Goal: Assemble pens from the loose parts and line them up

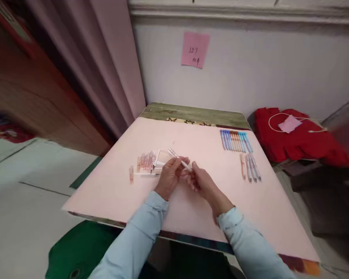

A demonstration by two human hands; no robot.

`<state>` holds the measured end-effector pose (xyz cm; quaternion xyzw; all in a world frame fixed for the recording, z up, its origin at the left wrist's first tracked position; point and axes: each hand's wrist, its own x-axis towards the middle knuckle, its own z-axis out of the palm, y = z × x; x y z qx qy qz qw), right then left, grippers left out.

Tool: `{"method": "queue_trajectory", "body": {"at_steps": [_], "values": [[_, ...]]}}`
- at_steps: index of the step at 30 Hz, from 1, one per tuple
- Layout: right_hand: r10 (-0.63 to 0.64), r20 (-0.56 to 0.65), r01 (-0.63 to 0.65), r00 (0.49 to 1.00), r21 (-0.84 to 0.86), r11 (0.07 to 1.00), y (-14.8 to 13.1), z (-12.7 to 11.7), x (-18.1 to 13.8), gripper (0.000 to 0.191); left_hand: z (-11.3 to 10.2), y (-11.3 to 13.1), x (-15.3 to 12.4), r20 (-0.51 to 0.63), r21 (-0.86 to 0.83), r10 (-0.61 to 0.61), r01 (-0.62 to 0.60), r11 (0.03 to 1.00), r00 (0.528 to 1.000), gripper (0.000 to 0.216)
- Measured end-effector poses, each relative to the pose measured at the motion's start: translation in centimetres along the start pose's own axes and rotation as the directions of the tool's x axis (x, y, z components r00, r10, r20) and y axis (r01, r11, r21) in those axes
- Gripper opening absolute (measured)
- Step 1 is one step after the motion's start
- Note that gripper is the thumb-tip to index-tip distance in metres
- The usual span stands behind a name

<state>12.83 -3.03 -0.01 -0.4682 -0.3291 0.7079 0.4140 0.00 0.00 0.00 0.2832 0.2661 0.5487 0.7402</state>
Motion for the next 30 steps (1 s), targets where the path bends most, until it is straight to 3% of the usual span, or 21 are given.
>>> {"method": "queue_trajectory", "body": {"at_steps": [2,5,10,15,21,24,26,30], "values": [[-0.109,-0.037,0.109,0.993,0.008,0.994,-0.10,-0.07,-0.23,0.051,-0.18,-0.20,0.08,-0.047,-0.030,0.014,-0.015,0.999,0.999,0.021],[-0.197,-0.069,0.200,0.978,0.034,0.979,-0.13,-0.12,-0.36,0.045,-0.48,-0.42,0.22,-0.088,-0.056,0.023,-0.028,0.998,0.996,0.021],[-0.084,-0.064,0.086,0.994,0.030,0.996,0.10,-0.16,-0.05,0.052,-0.68,-0.44,0.38,-0.089,-0.012,0.038,-0.039,0.999,0.995,0.023],[-0.226,-0.102,0.229,0.969,0.020,0.973,0.21,-0.32,-0.02,0.045,-0.47,-0.27,0.33,-0.138,-0.017,0.033,-0.036,0.999,0.990,0.027],[-0.072,-0.080,0.071,0.994,-0.014,0.997,0.45,-0.44,0.12,0.055,-0.66,-0.43,0.47,-0.136,0.006,0.032,-0.031,0.999,0.990,0.029],[-0.182,-0.099,0.183,0.978,-0.002,0.983,0.56,-0.48,0.08,0.041,-0.61,-0.49,0.51,-0.157,0.005,0.064,-0.064,0.998,0.985,0.027],[-0.220,-0.095,0.223,0.971,0.026,0.974,0.63,-0.51,0.05,0.044,-0.52,-0.47,0.46,-0.177,0.000,0.074,-0.075,0.997,0.981,0.027],[-0.106,-0.076,0.108,0.991,0.016,0.994,0.76,-0.51,0.18,0.047,-0.51,-0.43,0.37,-0.166,0.031,0.063,-0.059,0.998,0.984,0.029]]}}
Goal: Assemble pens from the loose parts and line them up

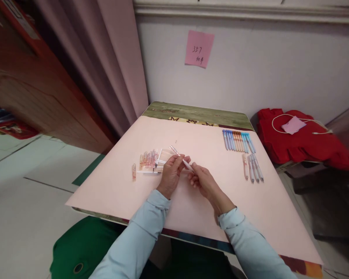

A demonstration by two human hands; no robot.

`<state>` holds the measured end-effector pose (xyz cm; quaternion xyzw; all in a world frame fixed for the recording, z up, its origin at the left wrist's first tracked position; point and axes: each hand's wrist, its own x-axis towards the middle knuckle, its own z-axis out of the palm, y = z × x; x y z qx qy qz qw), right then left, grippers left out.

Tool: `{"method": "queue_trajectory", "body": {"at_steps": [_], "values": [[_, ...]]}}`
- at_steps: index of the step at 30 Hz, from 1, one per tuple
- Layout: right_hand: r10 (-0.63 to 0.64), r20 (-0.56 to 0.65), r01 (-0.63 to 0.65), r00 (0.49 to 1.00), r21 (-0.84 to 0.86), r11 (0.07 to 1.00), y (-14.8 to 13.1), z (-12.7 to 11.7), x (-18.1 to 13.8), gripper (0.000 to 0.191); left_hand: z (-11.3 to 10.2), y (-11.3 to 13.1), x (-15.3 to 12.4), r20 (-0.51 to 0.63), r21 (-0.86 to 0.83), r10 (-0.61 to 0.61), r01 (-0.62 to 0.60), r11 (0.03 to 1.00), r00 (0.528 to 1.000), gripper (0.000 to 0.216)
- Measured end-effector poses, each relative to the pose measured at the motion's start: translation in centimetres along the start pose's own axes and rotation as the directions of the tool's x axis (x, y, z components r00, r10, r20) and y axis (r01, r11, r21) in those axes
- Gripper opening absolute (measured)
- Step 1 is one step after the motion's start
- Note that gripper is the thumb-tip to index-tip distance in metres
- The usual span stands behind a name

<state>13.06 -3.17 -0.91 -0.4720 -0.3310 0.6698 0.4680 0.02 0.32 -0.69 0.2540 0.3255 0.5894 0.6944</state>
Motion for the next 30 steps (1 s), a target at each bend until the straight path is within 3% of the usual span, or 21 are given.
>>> {"method": "queue_trajectory", "body": {"at_steps": [7,11,14,17,20,25,27,30], "values": [[-0.112,-0.032,0.113,0.993,0.010,0.994,0.0,-0.1,-0.1,0.044,0.0,0.2,0.1,-0.039,-0.012,0.026,-0.026,1.000,0.999,0.028],[-0.063,-0.003,0.063,0.998,-0.049,0.997,0.0,-0.1,-0.1,0.042,0.2,0.3,-0.1,-0.041,0.021,0.016,-0.015,1.000,0.999,0.031],[-0.046,-0.004,0.045,0.999,-0.124,0.991,0.0,-0.2,-0.2,0.042,0.2,0.8,0.0,-0.113,0.059,0.062,-0.055,0.997,0.992,0.033],[-0.042,-0.022,0.038,0.999,-0.166,0.985,-0.1,-0.6,-0.4,0.037,-0.1,2.9,0.3,-0.215,0.108,0.175,-0.155,0.982,0.961,0.032],[-0.099,-0.064,0.079,0.993,-0.265,0.961,-0.7,-0.7,-0.5,0.035,-1.3,6.9,0.7,-0.264,0.229,0.296,-0.238,0.944,0.918,0.031],[-0.318,-0.080,0.190,0.945,-0.658,0.729,-2.3,2.5,1.6,0.032,-5.0,12.5,1.0,-0.259,0.490,0.276,-0.120,0.863,0.926,0.026],[-0.353,-0.055,0.201,0.934,-0.735,0.647,-2.6,4.8,3.0,0.029,-6.5,12.8,1.2,-0.280,0.519,0.254,-0.077,0.851,0.926,0.024],[-0.393,-0.026,0.212,0.919,-0.808,0.550,-2.2,7.8,4.5,0.026,-8.0,11.8,1.6,-0.311,0.479,0.283,-0.108,0.871,0.907,0.021]]}}
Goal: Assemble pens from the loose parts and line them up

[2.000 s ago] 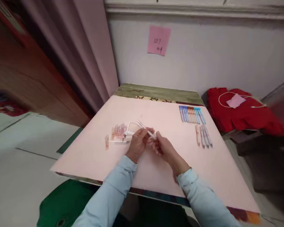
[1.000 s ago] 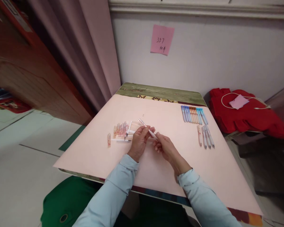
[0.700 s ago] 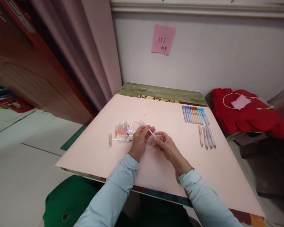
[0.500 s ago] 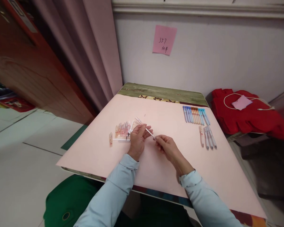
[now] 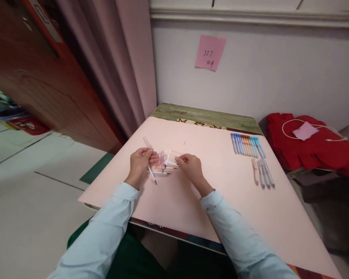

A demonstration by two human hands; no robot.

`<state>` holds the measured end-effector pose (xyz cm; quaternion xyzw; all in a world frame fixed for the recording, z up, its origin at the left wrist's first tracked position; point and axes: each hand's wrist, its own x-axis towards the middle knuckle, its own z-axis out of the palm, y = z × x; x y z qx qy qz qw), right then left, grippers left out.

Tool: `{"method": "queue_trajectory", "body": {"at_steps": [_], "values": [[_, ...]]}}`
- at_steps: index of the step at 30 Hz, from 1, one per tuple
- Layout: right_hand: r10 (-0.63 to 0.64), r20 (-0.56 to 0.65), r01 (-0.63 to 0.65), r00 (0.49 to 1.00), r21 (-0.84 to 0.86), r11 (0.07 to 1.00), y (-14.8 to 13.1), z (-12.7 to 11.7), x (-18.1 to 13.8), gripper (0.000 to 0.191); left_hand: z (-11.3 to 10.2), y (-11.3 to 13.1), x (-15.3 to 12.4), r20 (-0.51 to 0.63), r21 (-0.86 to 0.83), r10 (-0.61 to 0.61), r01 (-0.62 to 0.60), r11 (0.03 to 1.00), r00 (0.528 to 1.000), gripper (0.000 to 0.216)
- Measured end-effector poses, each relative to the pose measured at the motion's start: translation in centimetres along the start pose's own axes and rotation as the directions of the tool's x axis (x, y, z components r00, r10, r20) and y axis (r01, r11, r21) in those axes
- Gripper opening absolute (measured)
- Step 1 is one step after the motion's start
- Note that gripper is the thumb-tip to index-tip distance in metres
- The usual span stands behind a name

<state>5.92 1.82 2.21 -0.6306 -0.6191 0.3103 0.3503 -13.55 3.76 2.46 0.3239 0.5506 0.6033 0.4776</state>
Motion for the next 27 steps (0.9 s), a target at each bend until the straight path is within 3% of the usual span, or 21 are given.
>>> {"method": "queue_trajectory", "body": {"at_steps": [5,10,13,15,18,20,24,27], "values": [[-0.045,-0.025,0.042,0.999,-0.122,0.992,-0.4,2.1,-0.2,0.028,0.5,-1.4,0.3,-0.011,-0.076,0.046,-0.046,0.996,0.999,0.028],[-0.092,-0.035,0.090,0.995,-0.044,0.995,1.0,2.9,-1.4,0.023,0.1,-0.2,0.3,-0.039,-0.096,0.172,-0.175,0.980,0.984,0.029],[-0.181,-0.027,0.177,0.983,-0.109,0.978,0.8,3.4,-2.7,0.024,-1.8,0.9,0.3,-0.001,0.028,0.187,-0.187,0.982,0.982,0.029],[-0.239,0.032,0.241,0.970,-0.173,0.955,0.1,3.8,-3.8,0.026,-3.6,1.6,0.4,0.010,0.252,0.173,-0.170,0.953,0.985,0.027],[-0.272,0.161,0.307,0.949,-0.274,0.911,-1.3,4.7,-5.1,0.033,-6.0,2.3,0.5,0.014,0.645,0.126,-0.105,0.757,0.992,0.021],[-0.242,0.243,0.319,0.939,-0.359,0.877,-2.4,5.5,-5.5,0.039,-6.8,2.6,0.4,0.030,0.801,0.099,-0.083,0.593,0.995,0.020],[-0.098,0.343,0.269,0.934,-0.496,0.826,-4.1,6.8,-5.4,0.042,-6.2,3.1,-0.3,0.075,0.940,0.023,-0.078,0.332,0.997,0.023],[-0.034,0.355,0.227,0.934,-0.518,0.825,-4.7,7.1,-5.2,0.033,-5.2,3.3,-1.1,0.099,0.974,-0.027,-0.092,0.207,0.995,0.031]]}}
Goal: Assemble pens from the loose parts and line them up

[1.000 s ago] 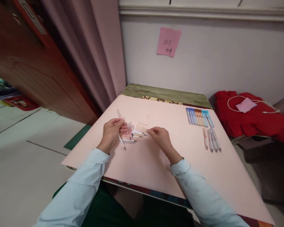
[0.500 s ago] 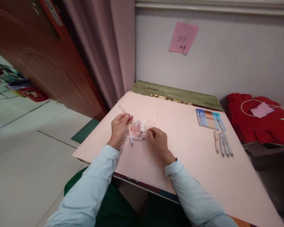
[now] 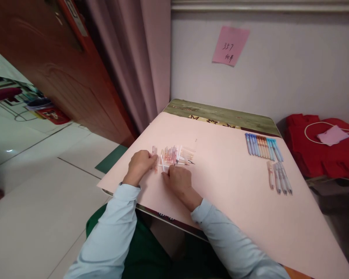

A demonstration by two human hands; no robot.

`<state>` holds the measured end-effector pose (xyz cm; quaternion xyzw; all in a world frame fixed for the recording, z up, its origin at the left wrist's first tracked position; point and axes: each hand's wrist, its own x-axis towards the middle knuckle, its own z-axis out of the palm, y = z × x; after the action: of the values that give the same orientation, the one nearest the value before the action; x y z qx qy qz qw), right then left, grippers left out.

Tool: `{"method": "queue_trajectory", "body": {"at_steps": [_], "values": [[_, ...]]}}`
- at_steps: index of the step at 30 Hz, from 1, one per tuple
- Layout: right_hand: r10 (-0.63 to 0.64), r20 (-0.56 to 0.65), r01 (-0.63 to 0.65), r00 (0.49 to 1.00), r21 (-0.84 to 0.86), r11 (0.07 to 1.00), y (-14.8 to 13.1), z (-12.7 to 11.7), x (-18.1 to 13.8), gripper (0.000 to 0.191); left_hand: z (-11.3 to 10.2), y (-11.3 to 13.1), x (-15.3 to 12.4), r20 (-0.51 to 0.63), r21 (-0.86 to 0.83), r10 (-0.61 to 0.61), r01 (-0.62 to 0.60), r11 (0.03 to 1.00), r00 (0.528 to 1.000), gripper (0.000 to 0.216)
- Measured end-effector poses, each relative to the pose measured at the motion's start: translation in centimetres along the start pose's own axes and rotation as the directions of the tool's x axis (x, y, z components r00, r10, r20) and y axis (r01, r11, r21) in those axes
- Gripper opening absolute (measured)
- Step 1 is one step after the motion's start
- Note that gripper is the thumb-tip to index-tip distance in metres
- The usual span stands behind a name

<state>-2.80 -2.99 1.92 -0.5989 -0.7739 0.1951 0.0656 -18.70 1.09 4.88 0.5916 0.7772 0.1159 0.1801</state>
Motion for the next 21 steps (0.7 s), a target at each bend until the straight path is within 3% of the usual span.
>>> {"method": "queue_trajectory", "body": {"at_steps": [9,13,17,21], "values": [[-0.012,-0.027,0.012,1.000,0.003,1.000,-0.2,0.0,-0.3,0.034,1.1,0.8,-1.1,0.148,0.059,0.074,-0.084,0.995,0.986,0.049],[-0.001,-0.098,0.009,0.995,0.079,0.997,1.3,-1.0,-1.5,0.036,0.4,0.8,-1.3,0.120,0.085,0.049,-0.059,0.995,0.992,0.053],[0.213,-0.261,-0.182,0.942,0.140,0.973,8.4,-4.6,-3.8,0.034,-0.1,0.9,-1.4,0.046,0.148,0.036,-0.043,0.988,0.998,0.046],[0.520,-0.432,-0.555,0.737,0.052,0.830,19.2,-8.8,-7.8,0.035,-0.2,1.2,-1.1,0.041,0.171,0.023,-0.030,0.985,0.999,0.043]]}}
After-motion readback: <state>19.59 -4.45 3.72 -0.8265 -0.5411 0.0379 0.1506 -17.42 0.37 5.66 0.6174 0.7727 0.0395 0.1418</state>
